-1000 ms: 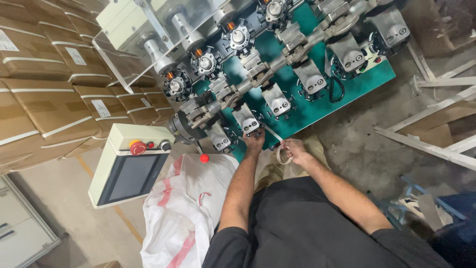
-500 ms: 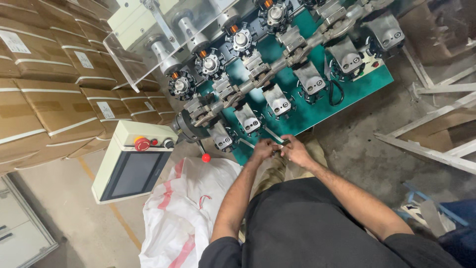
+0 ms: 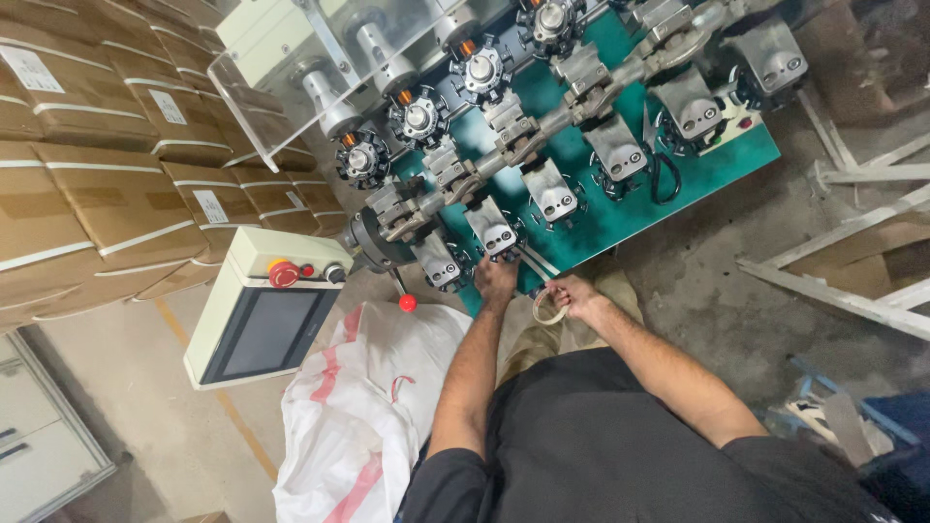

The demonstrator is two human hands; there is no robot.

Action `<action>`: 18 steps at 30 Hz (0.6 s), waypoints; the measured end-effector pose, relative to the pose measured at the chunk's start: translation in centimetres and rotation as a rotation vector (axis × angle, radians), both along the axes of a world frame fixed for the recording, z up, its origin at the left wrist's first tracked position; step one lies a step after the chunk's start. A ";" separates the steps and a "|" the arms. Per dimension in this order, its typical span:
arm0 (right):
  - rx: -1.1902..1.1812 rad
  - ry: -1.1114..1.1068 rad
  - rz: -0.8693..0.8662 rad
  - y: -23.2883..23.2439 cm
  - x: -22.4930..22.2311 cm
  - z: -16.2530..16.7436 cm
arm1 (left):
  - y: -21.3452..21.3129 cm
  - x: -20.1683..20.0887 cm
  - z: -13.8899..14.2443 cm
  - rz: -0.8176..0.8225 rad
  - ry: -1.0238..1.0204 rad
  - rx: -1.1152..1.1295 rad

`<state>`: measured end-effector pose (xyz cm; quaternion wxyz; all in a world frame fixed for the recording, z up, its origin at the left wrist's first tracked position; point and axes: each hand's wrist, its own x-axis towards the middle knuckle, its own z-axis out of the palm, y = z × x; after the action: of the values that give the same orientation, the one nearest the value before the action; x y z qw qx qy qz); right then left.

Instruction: The person works at a multi-head machine, removing black pump components from its stations and trimming material with scissors. They wrap the components in bubble wrap, place them into a cardboard box, then retrieve more components from a blue bin and return to the machine to continue.

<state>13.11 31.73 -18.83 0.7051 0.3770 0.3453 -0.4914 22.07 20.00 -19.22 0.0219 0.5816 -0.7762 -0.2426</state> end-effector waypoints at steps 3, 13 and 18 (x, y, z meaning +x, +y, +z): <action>0.019 0.062 -0.002 0.2 0.1 0.5 | -0.1 0.0 0.9 0.064 -0.015 0.056; -0.197 0.984 0.368 3.7 1.4 2.2 | 0.2 1.6 0.5 -0.146 0.024 1.162; -0.311 1.070 0.334 3.2 1.6 1.9 | 0.7 2.3 0.3 -0.215 0.135 0.937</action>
<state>14.67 34.92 -16.89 0.5475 -0.0917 0.6321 -0.5406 24.34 20.69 -18.91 -0.2173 0.4284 -0.6358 -0.6041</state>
